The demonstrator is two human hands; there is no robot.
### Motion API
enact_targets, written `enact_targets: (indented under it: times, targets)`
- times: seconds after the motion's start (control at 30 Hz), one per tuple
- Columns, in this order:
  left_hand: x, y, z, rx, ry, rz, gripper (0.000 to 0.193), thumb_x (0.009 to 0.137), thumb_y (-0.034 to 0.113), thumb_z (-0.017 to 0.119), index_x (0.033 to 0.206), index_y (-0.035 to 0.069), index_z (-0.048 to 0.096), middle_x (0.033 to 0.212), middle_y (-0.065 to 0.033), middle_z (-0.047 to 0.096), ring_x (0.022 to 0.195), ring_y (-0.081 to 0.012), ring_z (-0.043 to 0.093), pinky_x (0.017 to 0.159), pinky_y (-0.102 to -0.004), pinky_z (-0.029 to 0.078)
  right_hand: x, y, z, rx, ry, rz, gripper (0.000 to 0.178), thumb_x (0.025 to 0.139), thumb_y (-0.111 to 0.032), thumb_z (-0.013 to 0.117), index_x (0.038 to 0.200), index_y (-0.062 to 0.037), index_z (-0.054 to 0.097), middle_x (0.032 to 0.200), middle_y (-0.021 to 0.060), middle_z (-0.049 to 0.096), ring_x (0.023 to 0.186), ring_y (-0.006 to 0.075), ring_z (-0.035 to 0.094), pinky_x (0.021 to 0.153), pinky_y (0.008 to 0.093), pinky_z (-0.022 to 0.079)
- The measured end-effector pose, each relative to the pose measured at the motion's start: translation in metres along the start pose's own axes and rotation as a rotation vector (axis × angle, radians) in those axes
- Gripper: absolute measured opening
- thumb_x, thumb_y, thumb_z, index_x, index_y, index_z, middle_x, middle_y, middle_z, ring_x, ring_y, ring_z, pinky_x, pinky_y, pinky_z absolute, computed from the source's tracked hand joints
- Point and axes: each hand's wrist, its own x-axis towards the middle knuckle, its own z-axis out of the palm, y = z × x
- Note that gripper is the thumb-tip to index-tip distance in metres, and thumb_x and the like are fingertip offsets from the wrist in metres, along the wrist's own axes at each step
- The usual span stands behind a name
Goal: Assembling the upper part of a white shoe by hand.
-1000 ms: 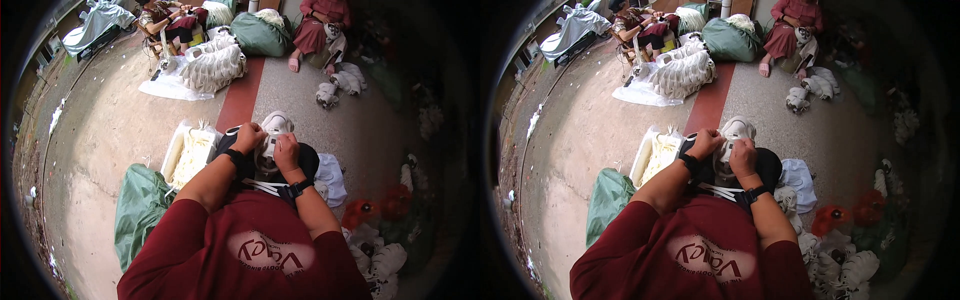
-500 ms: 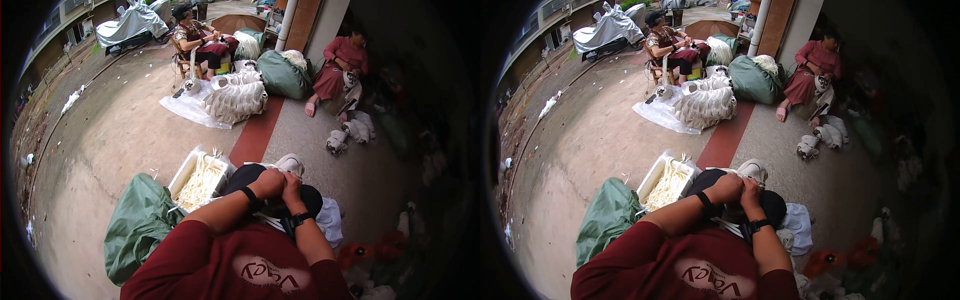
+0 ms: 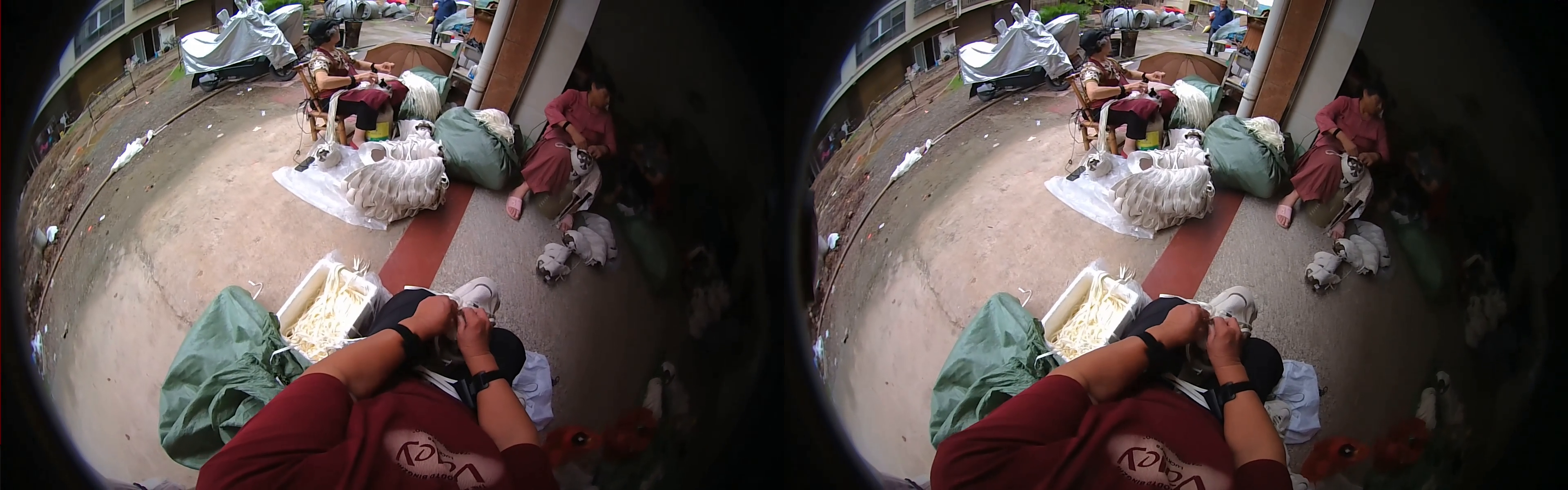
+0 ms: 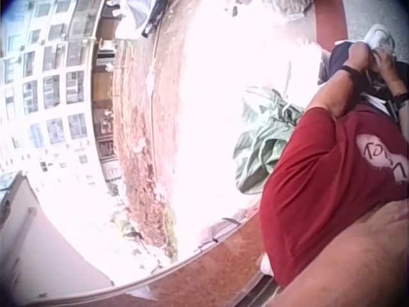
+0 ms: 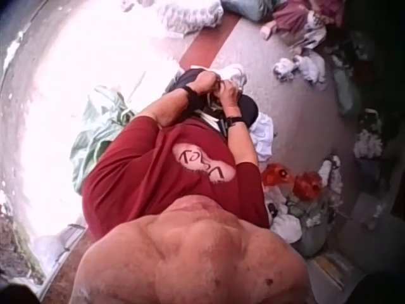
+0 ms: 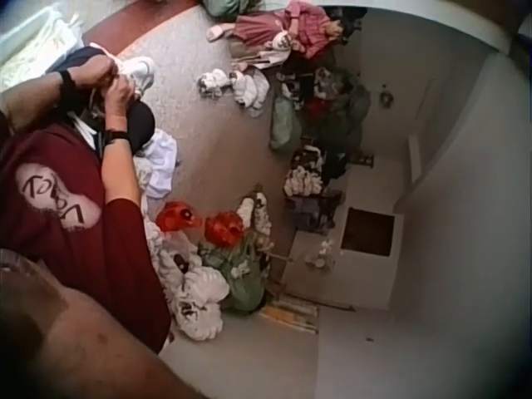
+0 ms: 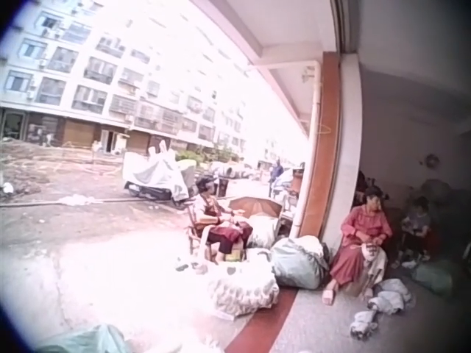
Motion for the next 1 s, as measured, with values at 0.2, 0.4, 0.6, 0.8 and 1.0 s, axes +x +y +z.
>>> enact_targets:
  times: [0.2, 0.4, 0.6, 0.8, 1.0]
  targets:
    - [-0.005, 0.000, 0.000, -0.225, 0.111, 0.009, 0.017, 0.070, 0.015, 0.056, 0.079, 0.005, 0.066, 0.075, -0.0186, 0.063, 0.072, -0.0349, 0.061, 0.066, -0.0418, 0.049, 0.004, 0.000, 0.003, -0.101, -0.040, 0.008, 0.007, 0.072, -0.009, 0.061, 0.073, -0.0045, 0.056, 0.075, 0.0162, 0.054, 0.072, 0.0360, 0.055, 0.063, 0.0451, 0.044]
    - [0.000, -0.001, -0.003, -0.194, 0.096, -0.058, 0.016, 0.070, 0.015, 0.055, 0.077, 0.006, 0.066, 0.075, -0.0192, 0.062, 0.072, -0.0350, 0.061, 0.066, -0.0418, 0.049, 0.013, -0.015, -0.015, -0.099, -0.102, -0.136, 0.005, 0.070, -0.005, 0.056, 0.065, -0.0039, 0.055, 0.071, 0.0155, 0.051, 0.070, 0.0359, 0.054, 0.061, 0.0450, 0.044]
    - [-0.012, 0.004, -0.007, -0.270, 0.060, -0.126, 0.025, 0.070, 0.013, 0.060, 0.093, 0.005, 0.063, 0.084, -0.0149, 0.064, 0.080, -0.0314, 0.062, 0.071, -0.0373, 0.049, -0.024, -0.014, -0.073, 0.550, -0.730, -0.099, 0.004, 0.073, -0.004, 0.058, 0.070, -0.0022, 0.060, 0.065, 0.0083, 0.055, 0.062, 0.0176, 0.055, 0.056, 0.0307, 0.042]
    - [-0.014, 0.045, -0.020, -0.390, 0.202, 0.576, 0.020, 0.079, 0.015, 0.059, 0.096, 0.004, 0.061, 0.095, -0.0113, 0.061, 0.090, -0.0293, 0.057, 0.080, -0.0352, 0.047, -0.004, 0.002, -0.120, 0.604, -0.352, 0.250, 0.006, 0.077, -0.003, 0.058, 0.072, 0.0009, 0.058, 0.061, -0.0015, 0.053, 0.059, 0.0063, 0.047, 0.054, 0.0229, 0.038]
    - [-0.017, 0.039, -0.020, -0.586, -0.037, 0.279, 0.019, 0.081, 0.022, 0.060, 0.090, 0.005, 0.063, 0.083, -0.0112, 0.064, 0.078, -0.0297, 0.060, 0.072, -0.0337, 0.048, -0.004, 0.009, -0.091, 0.494, -0.282, 0.188, 0.006, 0.074, -0.005, 0.060, 0.072, 0.0008, 0.060, 0.063, 0.0041, 0.056, 0.059, 0.0123, 0.052, 0.056, 0.0255, 0.040]
